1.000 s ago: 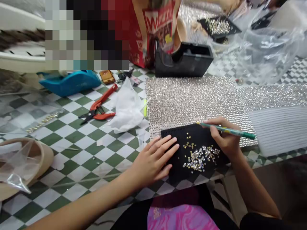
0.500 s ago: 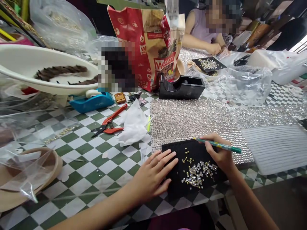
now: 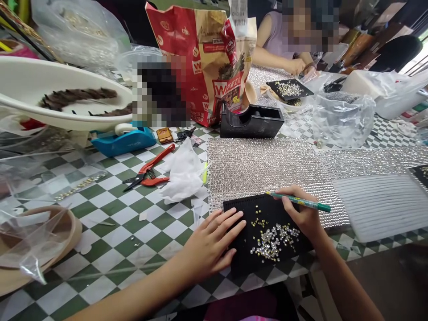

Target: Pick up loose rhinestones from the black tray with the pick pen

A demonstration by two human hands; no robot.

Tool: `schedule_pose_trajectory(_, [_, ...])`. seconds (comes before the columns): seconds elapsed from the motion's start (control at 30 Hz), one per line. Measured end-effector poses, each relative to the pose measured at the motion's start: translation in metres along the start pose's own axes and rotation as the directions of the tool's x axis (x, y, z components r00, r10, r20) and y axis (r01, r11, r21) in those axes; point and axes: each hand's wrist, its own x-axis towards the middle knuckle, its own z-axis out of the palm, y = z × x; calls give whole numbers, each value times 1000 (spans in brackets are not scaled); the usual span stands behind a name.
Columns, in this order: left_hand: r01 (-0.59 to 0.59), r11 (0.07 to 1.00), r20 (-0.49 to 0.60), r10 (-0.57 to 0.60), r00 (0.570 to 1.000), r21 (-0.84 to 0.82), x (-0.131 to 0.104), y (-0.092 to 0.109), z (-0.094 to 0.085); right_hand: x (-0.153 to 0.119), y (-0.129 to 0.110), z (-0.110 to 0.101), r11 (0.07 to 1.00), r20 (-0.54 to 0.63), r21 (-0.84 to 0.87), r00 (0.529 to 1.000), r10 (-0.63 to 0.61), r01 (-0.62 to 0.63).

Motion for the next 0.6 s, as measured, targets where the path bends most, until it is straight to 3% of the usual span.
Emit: schedule_pose_trajectory(0.6, [-25, 998, 19, 24, 1000, 63, 3, 3, -5, -4, 4, -2, 990, -78, 71, 988, 130, -125])
